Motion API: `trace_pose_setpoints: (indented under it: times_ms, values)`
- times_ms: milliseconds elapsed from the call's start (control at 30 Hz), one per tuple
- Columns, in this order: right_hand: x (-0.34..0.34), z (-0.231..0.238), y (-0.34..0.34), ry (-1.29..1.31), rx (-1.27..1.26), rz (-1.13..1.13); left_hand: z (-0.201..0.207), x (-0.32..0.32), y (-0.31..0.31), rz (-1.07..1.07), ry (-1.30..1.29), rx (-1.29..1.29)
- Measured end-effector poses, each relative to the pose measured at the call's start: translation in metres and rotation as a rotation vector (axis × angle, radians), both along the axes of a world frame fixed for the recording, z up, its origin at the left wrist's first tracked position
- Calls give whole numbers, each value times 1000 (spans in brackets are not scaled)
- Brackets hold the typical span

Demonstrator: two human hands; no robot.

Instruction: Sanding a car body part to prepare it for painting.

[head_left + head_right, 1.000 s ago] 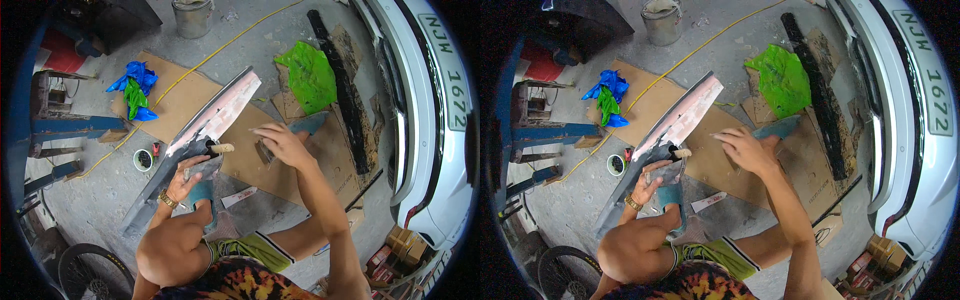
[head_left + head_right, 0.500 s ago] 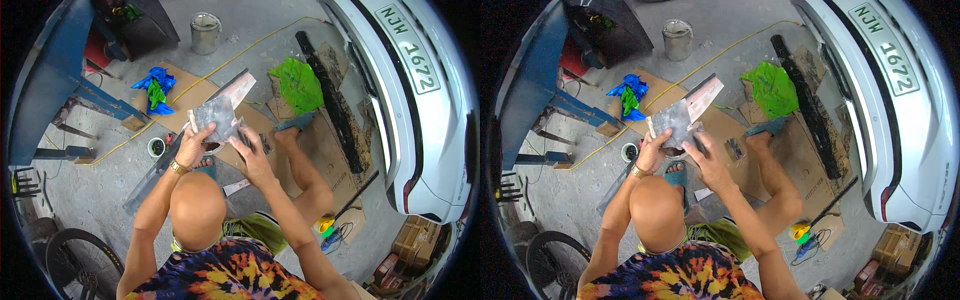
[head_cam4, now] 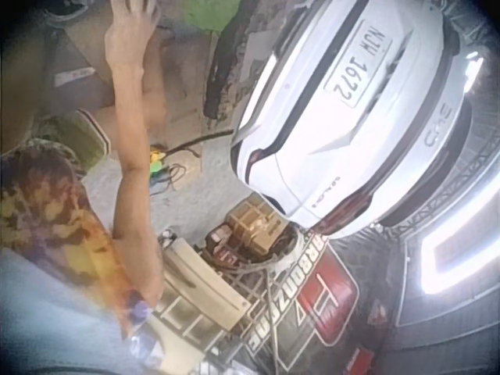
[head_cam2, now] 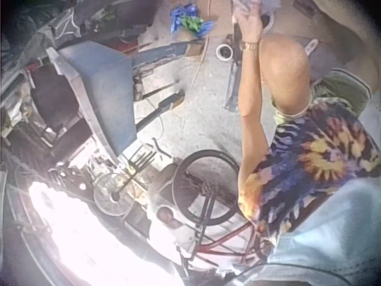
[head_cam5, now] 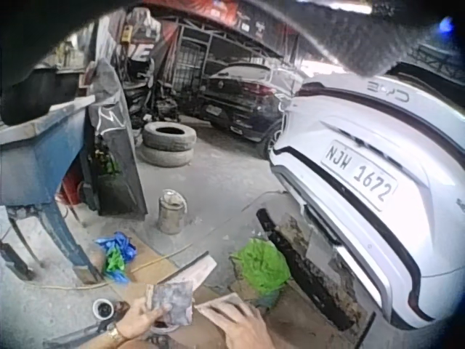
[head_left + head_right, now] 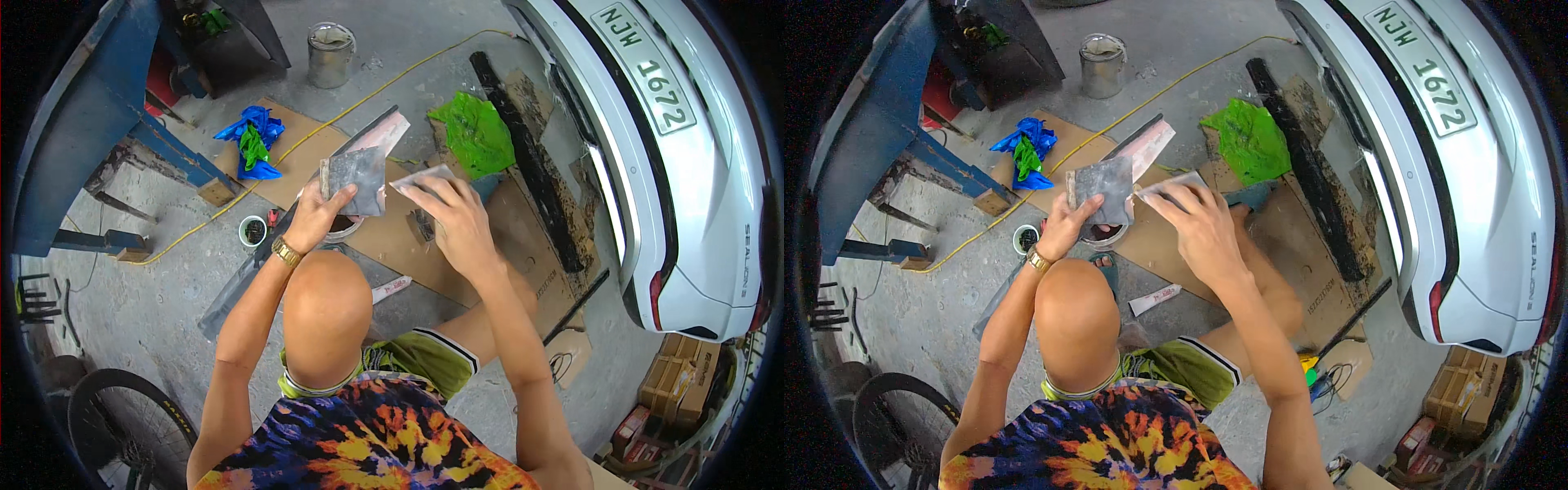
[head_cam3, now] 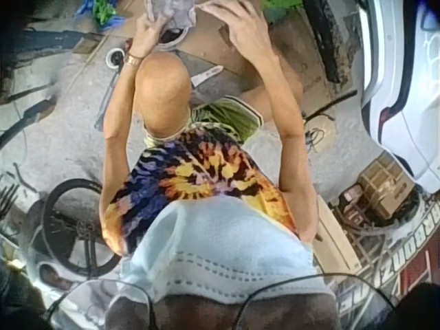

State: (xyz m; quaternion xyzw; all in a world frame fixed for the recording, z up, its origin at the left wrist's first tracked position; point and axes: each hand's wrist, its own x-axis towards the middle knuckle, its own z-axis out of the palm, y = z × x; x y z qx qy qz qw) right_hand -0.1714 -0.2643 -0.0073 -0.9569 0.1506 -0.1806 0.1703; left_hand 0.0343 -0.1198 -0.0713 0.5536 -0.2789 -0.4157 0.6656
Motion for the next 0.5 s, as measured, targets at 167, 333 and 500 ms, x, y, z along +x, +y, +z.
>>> trace_pose_setpoints:
  times_ms: [167,333,500]
  values:
    - [19,-3,1,147,-150,103,-6,-3,-5,-51,53,-106]
    - [3,-39,-12,235,-37,148,-19,-6,-14,31,115,-38]
    - [-14,-93,-29,174,926,105,-36,15,-21,68,287,-99]
